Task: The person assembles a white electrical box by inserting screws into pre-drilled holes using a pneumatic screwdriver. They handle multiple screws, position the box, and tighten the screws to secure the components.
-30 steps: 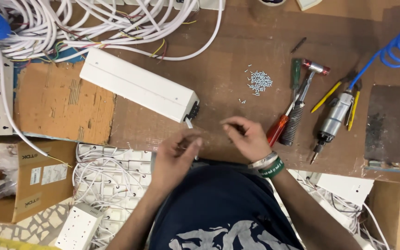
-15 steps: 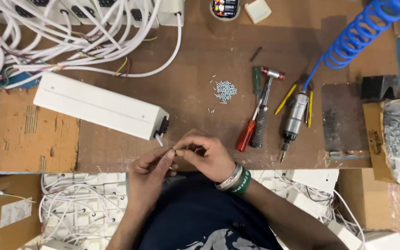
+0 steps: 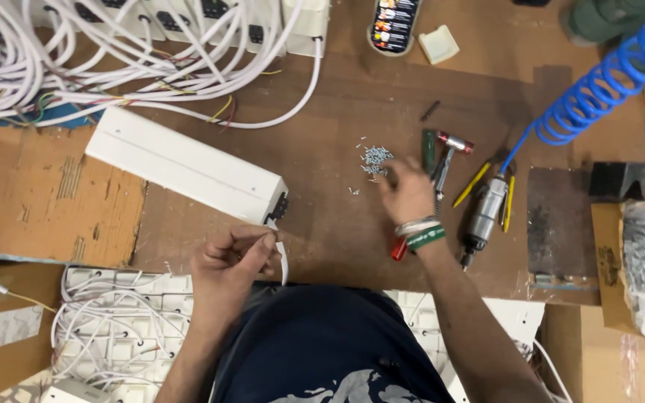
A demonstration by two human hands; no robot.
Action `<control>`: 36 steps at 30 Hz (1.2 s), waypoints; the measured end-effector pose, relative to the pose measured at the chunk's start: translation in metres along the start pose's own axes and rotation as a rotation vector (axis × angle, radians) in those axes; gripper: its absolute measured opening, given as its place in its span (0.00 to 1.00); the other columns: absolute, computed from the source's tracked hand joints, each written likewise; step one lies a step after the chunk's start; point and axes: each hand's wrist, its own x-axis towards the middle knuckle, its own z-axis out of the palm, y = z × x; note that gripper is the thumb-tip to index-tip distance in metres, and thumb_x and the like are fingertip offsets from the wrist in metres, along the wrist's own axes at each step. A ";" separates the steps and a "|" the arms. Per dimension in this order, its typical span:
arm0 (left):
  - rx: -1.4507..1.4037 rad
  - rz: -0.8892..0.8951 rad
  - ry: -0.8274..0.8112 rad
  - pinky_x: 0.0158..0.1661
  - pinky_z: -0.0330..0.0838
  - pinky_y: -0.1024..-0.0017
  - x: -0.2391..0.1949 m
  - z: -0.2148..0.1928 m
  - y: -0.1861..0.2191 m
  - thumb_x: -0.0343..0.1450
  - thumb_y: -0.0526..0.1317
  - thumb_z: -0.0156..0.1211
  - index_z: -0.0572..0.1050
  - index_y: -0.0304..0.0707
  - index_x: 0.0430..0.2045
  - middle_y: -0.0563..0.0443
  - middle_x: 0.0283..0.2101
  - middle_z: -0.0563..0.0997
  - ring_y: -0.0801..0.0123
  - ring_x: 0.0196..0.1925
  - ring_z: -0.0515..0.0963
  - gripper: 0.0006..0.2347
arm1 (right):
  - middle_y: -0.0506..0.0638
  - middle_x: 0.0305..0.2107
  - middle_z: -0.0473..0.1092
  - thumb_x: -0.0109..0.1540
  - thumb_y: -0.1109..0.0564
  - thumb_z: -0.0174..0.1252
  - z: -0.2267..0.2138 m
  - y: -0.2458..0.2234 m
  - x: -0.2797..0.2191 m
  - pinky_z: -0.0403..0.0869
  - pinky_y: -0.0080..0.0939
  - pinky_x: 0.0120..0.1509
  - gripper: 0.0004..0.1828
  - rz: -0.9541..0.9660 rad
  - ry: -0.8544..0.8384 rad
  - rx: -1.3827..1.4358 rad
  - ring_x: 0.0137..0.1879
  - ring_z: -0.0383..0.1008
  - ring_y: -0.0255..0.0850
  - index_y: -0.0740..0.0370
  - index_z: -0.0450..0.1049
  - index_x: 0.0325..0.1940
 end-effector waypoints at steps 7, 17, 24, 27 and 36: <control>-0.053 0.072 0.056 0.24 0.84 0.73 0.008 -0.002 -0.011 0.66 0.27 0.70 0.82 0.20 0.33 0.34 0.26 0.85 0.66 0.22 0.84 0.07 | 0.57 0.38 0.75 0.62 0.46 0.66 0.018 0.048 0.033 0.79 0.60 0.50 0.14 0.061 -0.047 -0.180 0.44 0.80 0.62 0.49 0.82 0.50; -0.075 0.100 0.059 0.25 0.84 0.73 0.008 0.002 -0.008 0.68 0.28 0.68 0.81 0.20 0.36 0.33 0.31 0.87 0.65 0.25 0.86 0.07 | 0.57 0.38 0.75 0.65 0.45 0.60 0.044 0.059 0.025 0.79 0.60 0.52 0.10 0.110 -0.132 -0.275 0.45 0.80 0.62 0.41 0.80 0.49; -0.107 0.035 0.079 0.24 0.83 0.75 0.009 0.005 -0.004 0.68 0.28 0.68 0.81 0.20 0.37 0.32 0.29 0.85 0.67 0.25 0.85 0.08 | 0.54 0.34 0.76 0.64 0.47 0.62 0.040 0.064 0.021 0.78 0.60 0.51 0.07 0.116 -0.100 -0.134 0.46 0.80 0.59 0.40 0.80 0.46; -0.084 0.040 0.064 0.23 0.82 0.76 0.011 0.007 0.002 0.68 0.29 0.68 0.81 0.21 0.36 0.34 0.25 0.84 0.67 0.22 0.83 0.07 | 0.55 0.35 0.76 0.64 0.50 0.62 0.030 0.051 0.018 0.77 0.60 0.51 0.06 0.121 -0.095 -0.080 0.46 0.79 0.60 0.42 0.80 0.45; -0.103 0.084 0.043 0.26 0.84 0.74 0.019 0.006 -0.008 0.68 0.29 0.69 0.81 0.21 0.36 0.35 0.28 0.84 0.66 0.25 0.85 0.07 | 0.51 0.35 0.77 0.63 0.51 0.64 0.024 0.044 0.019 0.78 0.56 0.51 0.06 0.078 -0.014 -0.014 0.47 0.79 0.56 0.43 0.81 0.44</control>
